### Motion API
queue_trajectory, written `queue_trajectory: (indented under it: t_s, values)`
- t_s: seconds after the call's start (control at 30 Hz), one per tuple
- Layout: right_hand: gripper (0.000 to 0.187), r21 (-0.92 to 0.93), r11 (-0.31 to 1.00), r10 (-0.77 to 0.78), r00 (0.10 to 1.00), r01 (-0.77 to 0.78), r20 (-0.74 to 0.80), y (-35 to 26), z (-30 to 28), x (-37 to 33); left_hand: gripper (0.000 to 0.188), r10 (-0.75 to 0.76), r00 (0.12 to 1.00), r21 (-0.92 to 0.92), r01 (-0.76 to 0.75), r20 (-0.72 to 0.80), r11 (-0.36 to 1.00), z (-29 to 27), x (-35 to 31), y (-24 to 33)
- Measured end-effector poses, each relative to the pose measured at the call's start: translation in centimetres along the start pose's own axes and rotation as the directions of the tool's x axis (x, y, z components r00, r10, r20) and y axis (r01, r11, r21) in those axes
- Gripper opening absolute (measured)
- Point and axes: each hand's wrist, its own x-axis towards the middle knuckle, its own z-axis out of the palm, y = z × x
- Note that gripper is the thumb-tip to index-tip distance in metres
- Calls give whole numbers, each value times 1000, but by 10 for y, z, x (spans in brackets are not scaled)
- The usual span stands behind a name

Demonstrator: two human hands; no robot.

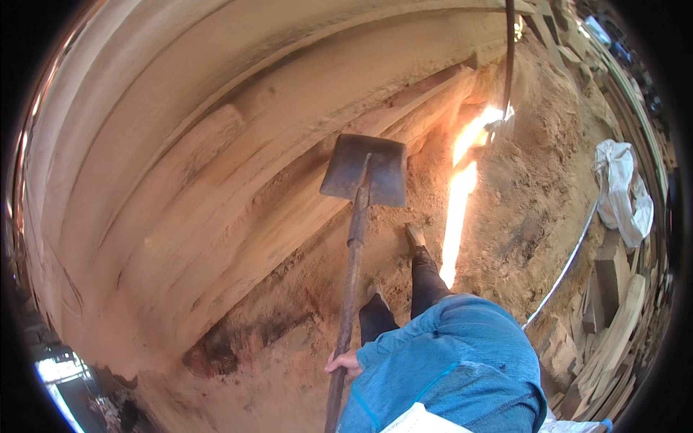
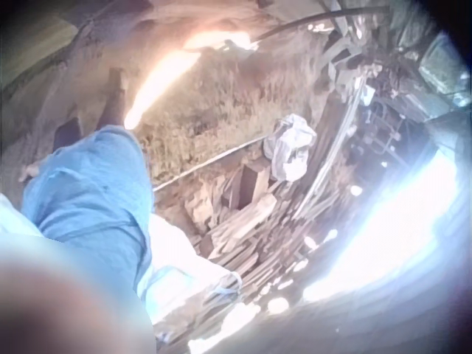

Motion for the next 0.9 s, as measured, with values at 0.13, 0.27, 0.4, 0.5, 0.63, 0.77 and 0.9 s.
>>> queue_trajectory:
  t_s: [0.13, 0.27, 0.4, 0.5, 0.63, 0.77, 0.9]
  values:
    - [13, 110, 994, -23, 997, 15, 73, 47, 45, 31, 27, -106, 993, 13, 105, 47, 994, -7, -11, -55]
    - [13, -61, 997, -52, 998, 54, 36, 40, 47, 79, 28, -214, 973, 51, 210, 90, 976, -13, -15, -113]
    - [17, -78, 986, -160, 956, 145, -245, -10, 9, 96, 29, -266, 954, 88, 255, 137, 963, -6, 1, -159]
    - [21, 81, 956, -248, 925, 282, -289, -73, -35, 88, 30, -224, 960, 103, 209, 168, 972, 8, 42, -166]
    - [26, -107, 894, -433, 780, 435, -451, -184, -127, 64, 31, -64, 965, 102, 39, 254, 994, 28, 134, -92]
    - [31, -972, 231, -913, 355, 39, -203, -292, -234, -7, 23, 247, 925, 85, -282, 290, 956, 17, 191, 73]
    - [30, -287, 624, -715, 384, 727, -584, -362, -292, -91, 31, 376, 918, 19, -381, 126, 924, -24, 131, 213]
